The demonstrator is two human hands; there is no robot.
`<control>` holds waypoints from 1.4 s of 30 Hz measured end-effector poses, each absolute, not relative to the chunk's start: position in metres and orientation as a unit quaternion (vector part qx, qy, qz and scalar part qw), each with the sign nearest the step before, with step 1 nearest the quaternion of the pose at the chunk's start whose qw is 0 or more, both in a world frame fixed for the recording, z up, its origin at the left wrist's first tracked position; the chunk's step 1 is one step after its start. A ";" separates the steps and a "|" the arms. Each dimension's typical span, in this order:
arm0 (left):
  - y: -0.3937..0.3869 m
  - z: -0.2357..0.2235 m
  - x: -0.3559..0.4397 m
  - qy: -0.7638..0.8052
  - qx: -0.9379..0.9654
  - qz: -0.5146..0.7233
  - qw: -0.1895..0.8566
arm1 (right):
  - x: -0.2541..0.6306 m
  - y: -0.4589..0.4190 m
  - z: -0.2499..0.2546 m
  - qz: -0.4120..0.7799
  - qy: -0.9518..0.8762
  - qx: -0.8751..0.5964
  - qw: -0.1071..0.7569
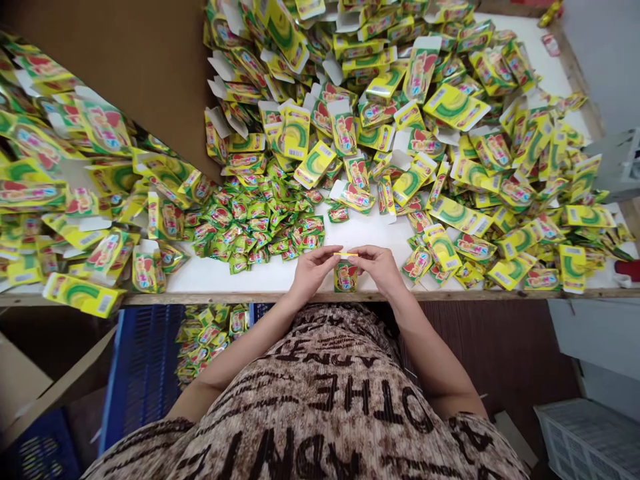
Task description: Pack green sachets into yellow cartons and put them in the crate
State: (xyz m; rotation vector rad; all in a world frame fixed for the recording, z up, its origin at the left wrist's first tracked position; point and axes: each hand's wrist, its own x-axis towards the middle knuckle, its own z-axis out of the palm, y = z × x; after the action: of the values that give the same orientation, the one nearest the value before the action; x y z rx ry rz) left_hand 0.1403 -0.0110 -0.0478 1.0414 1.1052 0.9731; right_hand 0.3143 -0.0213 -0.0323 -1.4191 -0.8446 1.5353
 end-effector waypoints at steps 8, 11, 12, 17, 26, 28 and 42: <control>-0.012 -0.050 0.135 0.426 0.579 0.448 0.532 | 0.317 -0.028 -0.033 0.566 -0.410 -0.552 0.454; -0.014 -0.050 0.134 0.427 0.572 0.455 0.532 | 0.318 -0.031 -0.034 0.550 -0.433 -0.546 0.461; -0.014 -0.050 0.134 0.428 0.579 0.453 0.526 | 0.319 -0.032 -0.035 0.544 -0.441 -0.544 0.463; -0.016 -0.049 0.125 0.419 0.607 0.408 0.537 | 0.318 -0.038 -0.040 0.505 -0.495 -0.540 0.457; -0.022 -0.044 0.127 0.424 0.642 0.338 0.543 | 0.300 -0.055 -0.053 0.384 -0.550 -0.544 0.504; -0.022 -0.042 0.127 0.421 0.649 0.345 0.530 | 0.296 -0.057 -0.055 0.368 -0.565 -0.536 0.509; -0.011 -0.052 0.133 0.474 0.547 0.282 0.629 | 0.616 -0.075 -0.033 0.007 -0.301 -0.843 0.446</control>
State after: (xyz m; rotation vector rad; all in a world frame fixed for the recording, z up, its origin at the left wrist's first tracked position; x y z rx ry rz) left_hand 0.1328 -0.0109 -0.0516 1.2543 1.0869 0.6466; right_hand 0.6161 -0.0752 -0.0333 -2.0885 -0.7457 0.0178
